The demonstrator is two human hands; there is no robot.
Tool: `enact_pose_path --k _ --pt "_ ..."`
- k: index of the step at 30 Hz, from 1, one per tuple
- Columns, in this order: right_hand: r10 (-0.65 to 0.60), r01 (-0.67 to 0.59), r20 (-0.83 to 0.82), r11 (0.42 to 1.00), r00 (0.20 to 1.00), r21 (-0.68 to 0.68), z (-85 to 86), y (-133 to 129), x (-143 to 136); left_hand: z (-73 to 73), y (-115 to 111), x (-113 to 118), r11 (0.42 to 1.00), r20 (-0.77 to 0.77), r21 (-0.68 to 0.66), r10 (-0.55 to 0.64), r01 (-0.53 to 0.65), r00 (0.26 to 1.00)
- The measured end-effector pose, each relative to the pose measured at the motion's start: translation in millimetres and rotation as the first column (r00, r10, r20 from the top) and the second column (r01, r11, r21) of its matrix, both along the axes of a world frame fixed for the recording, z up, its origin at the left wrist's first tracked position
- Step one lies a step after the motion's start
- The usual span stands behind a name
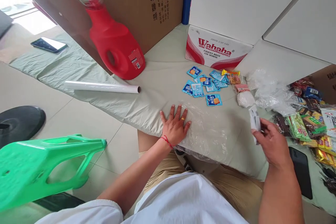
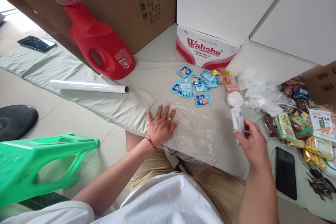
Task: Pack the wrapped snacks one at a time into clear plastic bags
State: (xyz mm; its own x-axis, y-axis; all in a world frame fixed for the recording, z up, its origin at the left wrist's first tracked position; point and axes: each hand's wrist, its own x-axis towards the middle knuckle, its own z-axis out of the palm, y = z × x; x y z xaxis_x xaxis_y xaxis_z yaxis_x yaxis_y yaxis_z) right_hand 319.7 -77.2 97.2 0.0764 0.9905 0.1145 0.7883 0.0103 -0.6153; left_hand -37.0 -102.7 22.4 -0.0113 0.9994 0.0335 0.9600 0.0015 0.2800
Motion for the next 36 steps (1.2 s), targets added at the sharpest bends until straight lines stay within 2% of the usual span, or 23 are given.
enact_pose_path --k 1,2,4,6,8,11,13,15,17,18,20,22,25,29,31,33,34,36 --pt "0.117 -0.117 -0.08 0.993 0.99 0.003 9.0 -6.3 -24.4 0.3 -0.1 -0.2 1.0 -0.007 0.004 0.001 -0.001 1.0" --pt "0.233 -0.233 -0.084 0.972 0.969 0.011 16.5 -11.9 -51.2 0.7 -0.2 -0.5 1.0 -0.013 0.005 0.004 -0.004 1.0" --pt "0.42 -0.42 -0.002 0.908 0.908 0.016 23.0 -19.1 -103.2 1.6 -0.6 -1.6 1.0 -0.019 -0.008 0.0 0.0 1.0" --pt "0.564 -0.565 0.083 0.825 0.822 -0.01 15.3 -19.1 -140.8 2.4 -1.1 -2.9 1.0 -0.015 -0.021 -0.02 0.02 1.0" --pt "0.6 -0.597 0.19 0.798 0.777 -0.079 -3.3 -12.4 -156.4 2.7 -1.6 -4.0 1.0 -0.001 -0.01 -0.019 0.019 1.0" --pt "0.637 -0.622 0.242 0.77 0.732 -0.147 -32.4 3.8 -145.4 2.3 -2.0 -4.7 0.999 0.04 0.037 0.02 -0.021 0.999" --pt "0.649 -0.646 0.205 0.758 0.732 -0.095 -43.4 14.5 -128.5 1.9 -2.1 -4.8 0.998 0.065 0.055 0.025 -0.029 0.998" --pt "0.543 -0.558 0.207 0.83 0.814 0.014 -48.1 24.4 -114.1 1.7 -1.9 -4.6 0.998 0.078 0.063 0.024 -0.029 0.997" --pt "0.333 -0.369 0.259 0.924 0.906 0.103 -51.2 34.7 -106.0 1.4 -1.7 -4.3 0.997 0.078 0.065 0.023 -0.028 0.997" --pt "0.238 -0.281 0.295 0.953 0.925 0.111 -53.0 40.4 -104.0 1.2 -1.6 -4.1 0.998 0.075 0.065 0.019 -0.024 0.997" --pt "0.144 -0.169 0.357 0.985 0.923 0.039 -57.4 52.5 -102.0 0.9 -1.6 -3.6 0.998 0.063 0.061 0.01 -0.014 0.998" --pt "0.159 -0.138 0.387 0.987 0.908 -0.082 -60.6 65.4 -99.4 0.8 -1.3 -2.8 0.998 0.05 0.055 0.008 -0.01 0.999" --pt "0.223 -0.187 0.397 0.974 0.89 -0.129 -59.6 86.7 -90.8 0.6 1.8 0.3 0.999 0.043 0.049 0.0 -0.002 0.999" --pt "0.21 -0.216 0.429 0.976 0.879 -0.035 -48.4 116.1 -74.8 0.8 16.5 6.3 0.997 0.046 0.061 -0.044 0.041 0.998" --pt "0.167 -0.207 0.418 0.977 0.893 0.052 -39.8 120.8 -66.7 2.4 25.5 6.8 0.997 0.063 0.06 -0.042 0.038 0.997" --pt "0.16 -0.233 0.367 0.959 0.916 0.163 -30.1 110.2 -58.0 5.1 30.2 3.6 0.996 0.091 0.094 -0.016 0.007 0.996" --pt "0.197 -0.271 0.331 0.942 0.923 0.197 -25.6 98.5 -53.3 6.4 29.7 0.5 0.99 0.11 0.143 -0.018 0.002 0.994" --pt "0.344 -0.397 0.253 0.896 0.904 0.199 -19.7 64.4 -43.1 7.5 22.1 -8.2 0.954 0.143 0.289 -0.128 0.082 0.981"
